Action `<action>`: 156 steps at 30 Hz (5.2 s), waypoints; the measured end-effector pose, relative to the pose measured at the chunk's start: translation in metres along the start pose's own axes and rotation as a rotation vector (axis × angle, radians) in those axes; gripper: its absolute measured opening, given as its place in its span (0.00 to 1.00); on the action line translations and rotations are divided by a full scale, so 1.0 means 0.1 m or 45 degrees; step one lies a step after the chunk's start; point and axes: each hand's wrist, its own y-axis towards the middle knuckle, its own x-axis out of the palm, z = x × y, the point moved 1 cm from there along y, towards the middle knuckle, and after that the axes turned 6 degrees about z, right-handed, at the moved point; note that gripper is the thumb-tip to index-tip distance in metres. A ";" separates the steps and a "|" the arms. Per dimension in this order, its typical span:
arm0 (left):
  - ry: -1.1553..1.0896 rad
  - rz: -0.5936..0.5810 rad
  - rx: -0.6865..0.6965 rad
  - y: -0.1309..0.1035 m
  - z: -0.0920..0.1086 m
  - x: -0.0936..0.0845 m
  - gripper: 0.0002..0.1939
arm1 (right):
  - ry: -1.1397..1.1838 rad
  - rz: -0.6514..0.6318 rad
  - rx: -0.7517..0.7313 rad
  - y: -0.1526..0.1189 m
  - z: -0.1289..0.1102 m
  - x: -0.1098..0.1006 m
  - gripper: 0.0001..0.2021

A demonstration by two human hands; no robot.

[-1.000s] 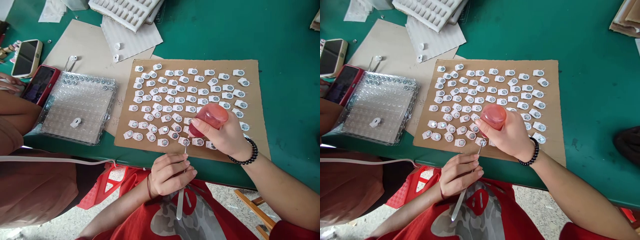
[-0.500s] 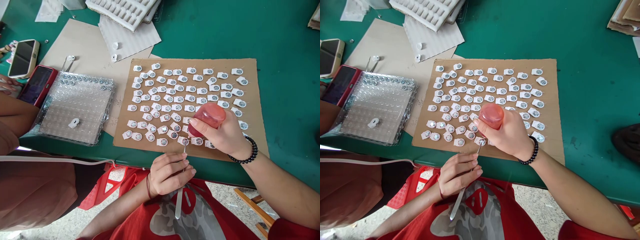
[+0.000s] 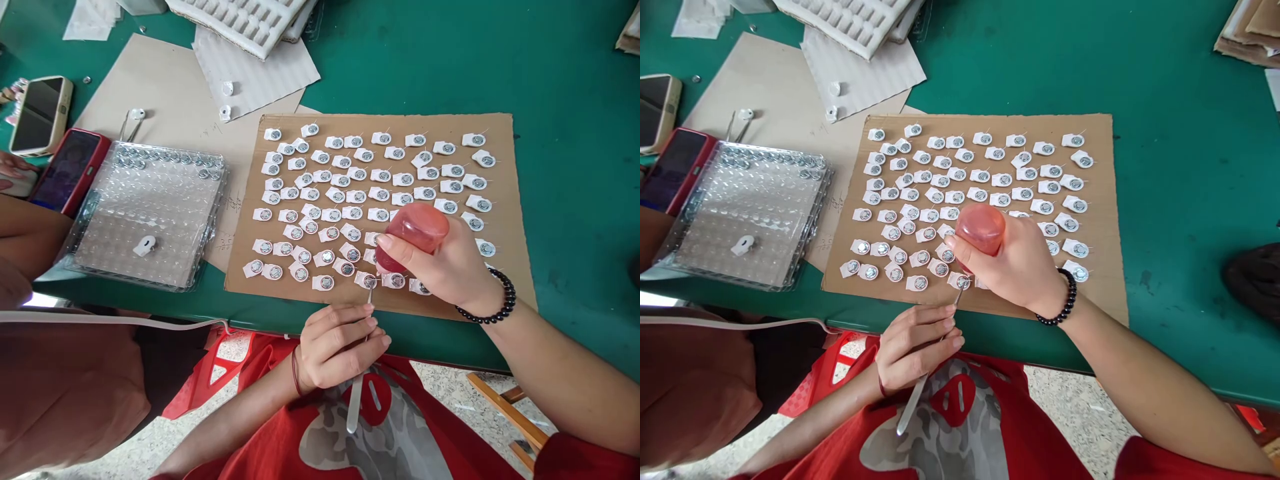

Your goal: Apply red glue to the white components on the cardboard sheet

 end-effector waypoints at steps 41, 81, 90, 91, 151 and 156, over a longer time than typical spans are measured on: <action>-0.017 0.348 -0.841 0.09 -0.15 0.01 0.11 | 0.857 -0.281 0.253 0.03 -0.01 -0.02 0.08; 0.045 0.203 -0.789 0.27 -0.19 -0.03 0.08 | 0.146 -0.019 0.028 -0.04 -0.07 0.06 0.14; 0.056 0.202 -0.786 0.27 -0.20 -0.03 0.09 | 0.126 -0.029 0.014 -0.04 -0.06 0.06 0.15; 0.051 0.203 -0.782 0.27 -0.20 -0.03 0.09 | 0.129 -0.024 0.010 -0.04 -0.06 0.06 0.14; -0.004 0.202 -0.782 0.28 -0.21 -0.03 0.08 | 0.074 -0.011 0.038 -0.03 -0.06 0.02 0.14; 0.012 0.217 -0.796 0.28 -0.21 -0.03 0.07 | 0.052 -0.010 0.018 -0.02 -0.05 0.02 0.15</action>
